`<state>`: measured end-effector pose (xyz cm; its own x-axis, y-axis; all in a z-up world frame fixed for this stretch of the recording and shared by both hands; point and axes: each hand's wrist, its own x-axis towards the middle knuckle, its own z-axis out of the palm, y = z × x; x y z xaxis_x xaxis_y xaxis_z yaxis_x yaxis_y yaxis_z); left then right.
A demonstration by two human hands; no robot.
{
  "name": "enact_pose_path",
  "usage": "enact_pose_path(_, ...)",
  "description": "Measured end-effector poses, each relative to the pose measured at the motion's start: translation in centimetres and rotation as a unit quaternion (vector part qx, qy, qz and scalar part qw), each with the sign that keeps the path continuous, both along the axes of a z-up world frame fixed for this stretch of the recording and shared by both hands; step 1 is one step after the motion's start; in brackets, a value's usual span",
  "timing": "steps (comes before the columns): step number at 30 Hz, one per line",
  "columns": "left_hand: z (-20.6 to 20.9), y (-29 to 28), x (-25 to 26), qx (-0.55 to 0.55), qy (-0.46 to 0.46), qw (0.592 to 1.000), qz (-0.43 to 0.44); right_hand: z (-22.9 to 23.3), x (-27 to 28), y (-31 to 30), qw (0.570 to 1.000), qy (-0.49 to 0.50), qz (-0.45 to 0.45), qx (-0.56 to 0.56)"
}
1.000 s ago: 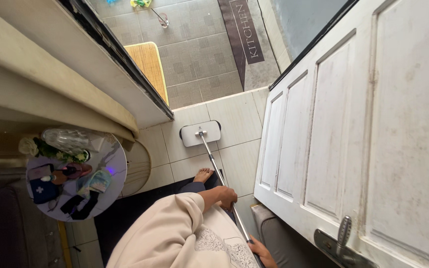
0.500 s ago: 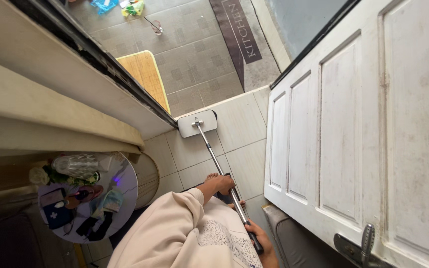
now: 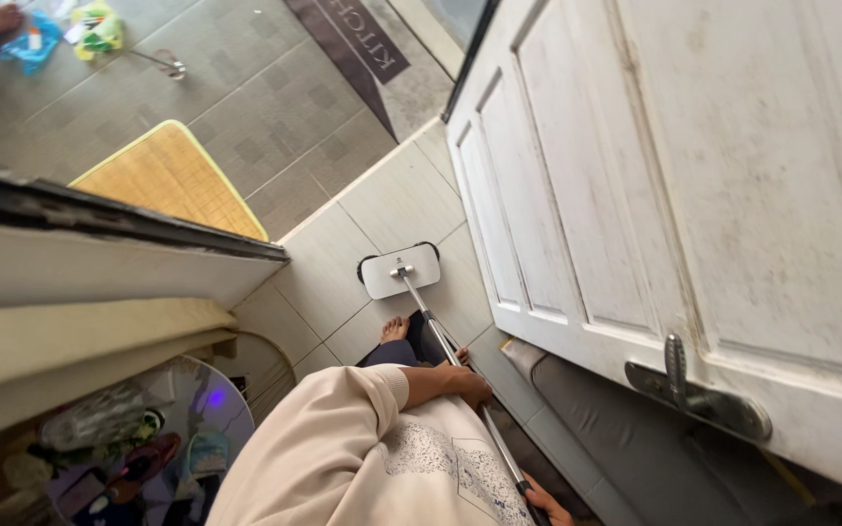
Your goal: The person mops the floor using a flat mop, moving it across the tiles in short strokes and occasionally adjusting the handle.
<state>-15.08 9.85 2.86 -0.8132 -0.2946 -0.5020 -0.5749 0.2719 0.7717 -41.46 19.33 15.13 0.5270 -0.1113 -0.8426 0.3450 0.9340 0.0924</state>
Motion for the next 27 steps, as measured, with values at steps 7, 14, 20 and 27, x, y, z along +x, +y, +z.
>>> enact_pose_path(7, -1.7, 0.4, -0.4, -0.038, -0.064, 0.997, 0.001, 0.1, 1.5, 3.5, 0.988, 0.102, -0.068, -0.092)
enact_pose_path(14, -1.3, -2.0, 2.9, -0.123, -0.132, 0.978, 0.108, -2.7, 5.6, -0.1, 0.988, -0.063, -0.084, -0.113)
enact_pose_path(20, -1.1, -3.8, 7.6, -0.238, -0.103, 0.93, 0.262, -5.1, 8.5, -6.5, 0.963, -0.003, 0.131, -0.233)
enact_pose_path(27, -1.8, -6.8, 9.3, -0.138, -0.157, 0.905, 0.37, -6.2, 10.5, -14.7, 0.851, 0.134, 0.396, -0.316)
